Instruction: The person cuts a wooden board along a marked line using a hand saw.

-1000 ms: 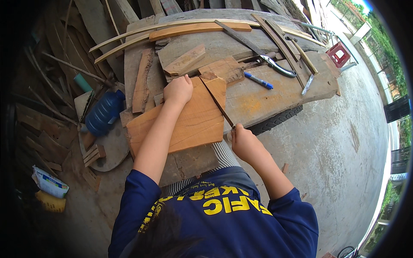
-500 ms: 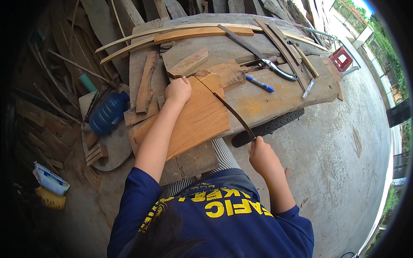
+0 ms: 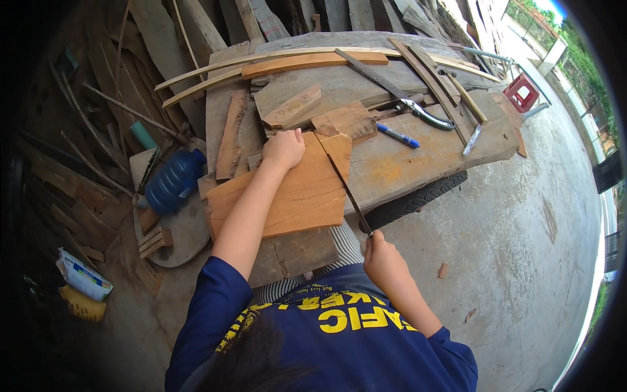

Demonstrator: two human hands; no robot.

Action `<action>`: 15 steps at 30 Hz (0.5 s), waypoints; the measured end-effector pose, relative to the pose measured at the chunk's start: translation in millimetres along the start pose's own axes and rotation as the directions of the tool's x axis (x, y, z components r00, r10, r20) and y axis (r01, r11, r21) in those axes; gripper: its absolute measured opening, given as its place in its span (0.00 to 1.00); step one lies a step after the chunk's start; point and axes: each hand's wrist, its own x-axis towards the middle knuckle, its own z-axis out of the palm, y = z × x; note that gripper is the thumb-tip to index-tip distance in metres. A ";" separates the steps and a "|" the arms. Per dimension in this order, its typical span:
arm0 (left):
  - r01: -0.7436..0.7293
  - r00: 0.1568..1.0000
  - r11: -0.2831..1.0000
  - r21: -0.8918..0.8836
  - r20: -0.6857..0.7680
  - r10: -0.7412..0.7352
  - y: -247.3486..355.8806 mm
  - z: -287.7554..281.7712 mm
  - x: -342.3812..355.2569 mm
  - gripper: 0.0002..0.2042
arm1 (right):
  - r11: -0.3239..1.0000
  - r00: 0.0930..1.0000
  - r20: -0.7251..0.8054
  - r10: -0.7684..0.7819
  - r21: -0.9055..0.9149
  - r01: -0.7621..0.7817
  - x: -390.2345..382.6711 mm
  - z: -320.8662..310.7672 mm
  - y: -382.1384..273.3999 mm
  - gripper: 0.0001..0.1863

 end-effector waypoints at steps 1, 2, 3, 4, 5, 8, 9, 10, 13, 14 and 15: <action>-0.023 1.000 1.000 -0.002 -0.010 0.023 -0.9 -0.2 0.0 0.25 | 0.999 0.999 -0.034 -0.037 -0.010 0.037 15.9 9.6 -1.2 0.10; -0.042 0.999 0.999 -0.006 -0.022 0.042 -1.2 -0.3 0.1 0.25 | 0.997 0.995 -0.066 -0.078 -0.024 0.076 32.2 18.0 -2.4 0.11; -0.043 0.999 0.999 -0.006 -0.025 0.043 0.0 0.2 0.2 0.25 | 0.997 0.994 -0.069 -0.080 -0.024 0.078 47.6 22.2 -6.1 0.11; -0.050 0.998 0.999 -0.003 -0.027 0.049 1.4 1.1 -0.1 0.25 | 0.995 0.990 -0.094 -0.104 -0.009 0.104 61.2 25.3 -10.7 0.11; -0.051 0.998 0.999 -0.002 -0.029 0.051 2.2 0.5 -0.9 0.25 | 0.991 0.985 -0.115 -0.131 0.003 0.132 69.1 27.6 -13.0 0.11; 0.010 0.999 1.000 -0.001 -0.033 -0.010 6.8 1.3 -2.7 0.25 | 0.986 0.976 -0.142 -0.165 -0.009 0.166 72.9 31.3 -9.2 0.11; 0.015 0.999 1.000 -0.003 -0.029 -0.016 5.8 1.7 -2.8 0.25 | 0.986 0.977 -0.136 -0.165 -0.011 0.165 67.2 31.4 -7.3 0.11; 0.029 0.999 1.000 -0.006 -0.036 -0.030 5.1 1.9 -2.3 0.25 | 0.990 0.984 -0.108 -0.144 -0.023 0.142 55.4 30.1 -3.5 0.10; 0.045 0.999 0.999 -0.008 -0.019 -0.045 4.6 -0.3 -1.7 0.25 | 0.993 0.990 -0.074 -0.117 -0.030 0.115 17.9 31.7 26.4 0.09; 0.043 0.999 0.999 -0.011 -0.009 -0.043 7.0 -2.1 -0.9 0.25 | 0.993 0.990 -0.078 -0.120 -0.028 0.118 10.5 30.5 33.1 0.08; 0.037 0.999 0.999 -0.012 0.001 -0.037 8.3 -4.2 -1.0 0.25 | 0.994 0.991 -0.077 -0.109 -0.027 0.107 7.2 29.1 33.3 0.08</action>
